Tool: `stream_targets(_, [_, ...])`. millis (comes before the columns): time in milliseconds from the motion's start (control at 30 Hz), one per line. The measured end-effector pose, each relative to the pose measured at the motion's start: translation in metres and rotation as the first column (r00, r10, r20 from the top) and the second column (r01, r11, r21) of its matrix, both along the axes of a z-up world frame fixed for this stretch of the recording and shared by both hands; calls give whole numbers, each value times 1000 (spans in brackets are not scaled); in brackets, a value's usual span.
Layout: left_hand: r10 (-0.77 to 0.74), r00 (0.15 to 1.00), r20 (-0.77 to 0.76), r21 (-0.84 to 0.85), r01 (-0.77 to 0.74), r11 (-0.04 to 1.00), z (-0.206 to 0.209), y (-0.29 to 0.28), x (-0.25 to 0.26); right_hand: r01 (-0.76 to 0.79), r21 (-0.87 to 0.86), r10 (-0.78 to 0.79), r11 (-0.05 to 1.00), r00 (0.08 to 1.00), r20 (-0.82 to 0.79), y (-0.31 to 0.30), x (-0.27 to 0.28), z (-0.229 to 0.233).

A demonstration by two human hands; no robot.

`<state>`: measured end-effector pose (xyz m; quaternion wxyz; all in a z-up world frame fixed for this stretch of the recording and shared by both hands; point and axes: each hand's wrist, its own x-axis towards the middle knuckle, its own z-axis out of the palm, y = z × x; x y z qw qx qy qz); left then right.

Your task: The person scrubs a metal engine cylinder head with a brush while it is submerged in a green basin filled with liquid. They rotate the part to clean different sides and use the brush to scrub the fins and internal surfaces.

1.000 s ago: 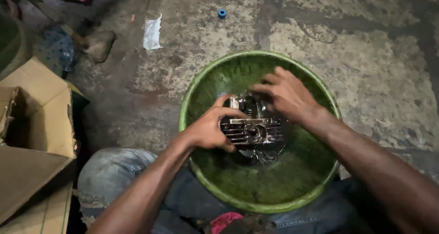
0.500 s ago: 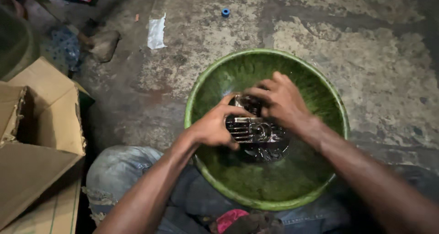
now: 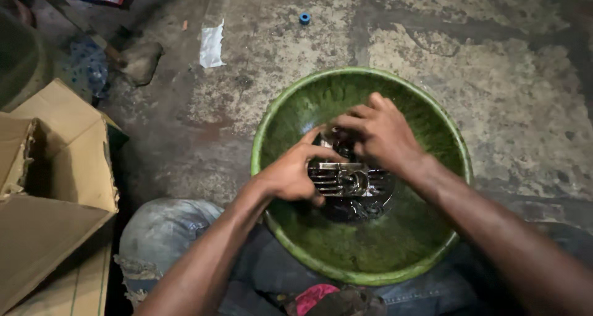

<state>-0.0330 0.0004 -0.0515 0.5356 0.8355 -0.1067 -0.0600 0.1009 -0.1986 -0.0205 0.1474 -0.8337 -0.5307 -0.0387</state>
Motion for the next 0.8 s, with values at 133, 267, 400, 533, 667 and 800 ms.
stream_targets(133, [-10,999,-41,42,11,999,0,0,4,153,-173,-147,973,988,46,-30,21,-3])
stream_targets(267, [-28,999,-30,64,30,998,3,-1,5,292,-262,-316,920,947,-53,-51,15,0])
stream_targets(400, [-30,998,-58,91,36,995,8,-2,3,221,-26,-223,975,967,-124,-35,1,10])
stream_targets(533, [-27,999,-35,56,29,998,13,-2,-4,25,75,-21,997,998,-53,2,-11,17])
stream_targets(667, [-27,1000,-13,91,28,995,16,-4,-4,79,-82,-87,993,992,-94,-8,3,16])
stream_targets(800, [45,980,-195,40,-38,998,21,-7,-2,193,-142,-209,971,972,-104,-65,24,-1])
